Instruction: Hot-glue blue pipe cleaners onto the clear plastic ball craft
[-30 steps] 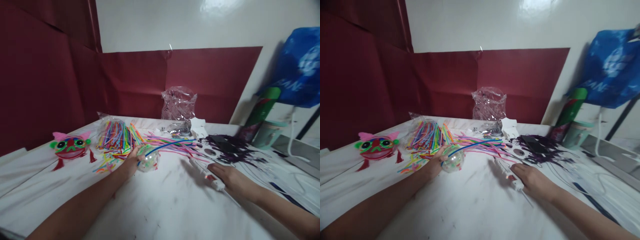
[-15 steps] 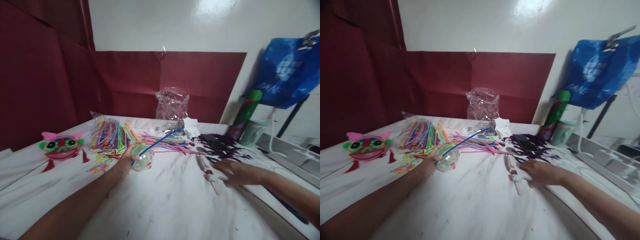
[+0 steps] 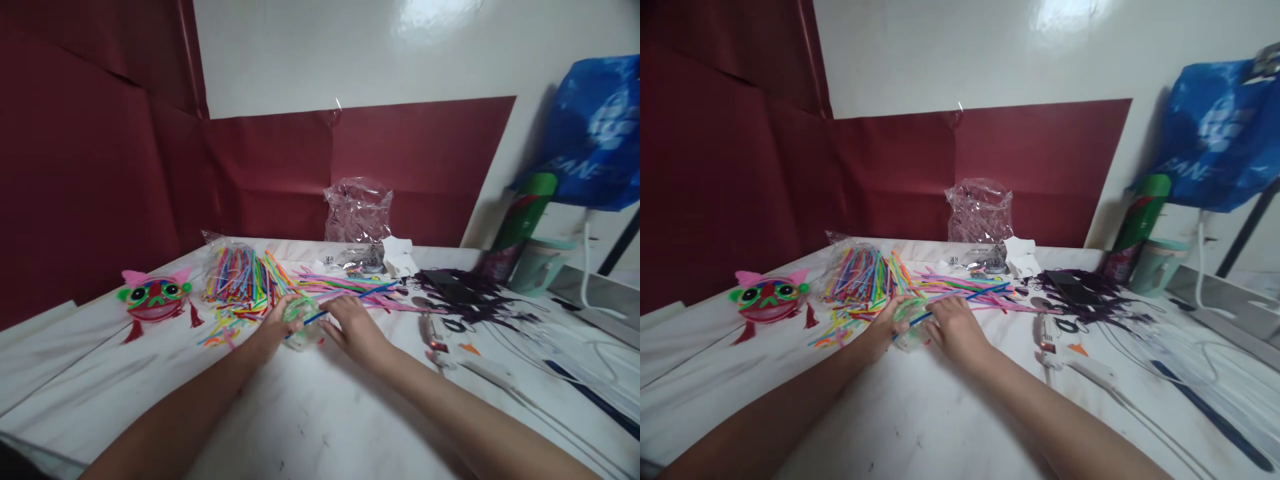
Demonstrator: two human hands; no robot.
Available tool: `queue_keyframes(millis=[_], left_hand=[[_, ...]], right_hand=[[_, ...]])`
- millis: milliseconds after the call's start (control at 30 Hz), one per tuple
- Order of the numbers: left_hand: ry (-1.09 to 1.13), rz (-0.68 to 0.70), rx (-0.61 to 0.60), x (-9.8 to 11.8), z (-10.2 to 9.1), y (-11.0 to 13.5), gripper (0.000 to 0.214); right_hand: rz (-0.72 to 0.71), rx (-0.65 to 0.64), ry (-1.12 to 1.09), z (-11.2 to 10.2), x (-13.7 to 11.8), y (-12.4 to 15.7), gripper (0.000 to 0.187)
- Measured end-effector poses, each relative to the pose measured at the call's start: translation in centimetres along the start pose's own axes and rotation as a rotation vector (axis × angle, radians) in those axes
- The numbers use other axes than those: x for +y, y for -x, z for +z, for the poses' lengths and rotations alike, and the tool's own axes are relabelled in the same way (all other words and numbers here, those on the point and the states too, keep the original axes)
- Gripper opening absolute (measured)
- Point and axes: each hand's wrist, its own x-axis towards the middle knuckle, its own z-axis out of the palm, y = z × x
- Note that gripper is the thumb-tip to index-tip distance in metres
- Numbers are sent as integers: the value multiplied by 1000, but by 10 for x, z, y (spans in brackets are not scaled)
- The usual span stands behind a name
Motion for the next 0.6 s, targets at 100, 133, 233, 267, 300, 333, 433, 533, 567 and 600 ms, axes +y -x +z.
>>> queue_keyframes(millis=[100, 133, 233, 267, 300, 333, 433, 533, 567, 600], left_hand=[[-16, -1, -21, 1, -1, 0, 70], [-18, -5, -25, 1, -2, 0, 69], [-10, -25, -37, 0, -3, -2, 69], [-3, -33, -43, -1, -3, -3, 69], [3, -35, -47, -1, -3, -3, 70], [7, -36, -53, -1, -3, -4, 70], [4, -27, -74, -1, -3, -4, 70], [-18, -20, -109, 1, -4, -5, 72], [-28, -16, -118, 2, -4, -5, 73], [-36, -16, -128, 4, -4, -6, 73]], right_hand=[[139, -35, -93, 13, 4, 2, 4], [175, -34, -131, 14, 6, 4, 6], [241, -28, -191, 14, 13, 7, 11], [251, -31, -198, 14, 14, 7, 12], [263, -35, -210, 15, 15, 7, 13], [272, -39, -222, 16, 16, 6, 14], [287, -54, -258, 18, 16, 5, 15], [295, -66, -287, 18, 17, 5, 14], [296, -69, -295, 17, 17, 5, 14], [297, -71, -301, 17, 17, 6, 14]])
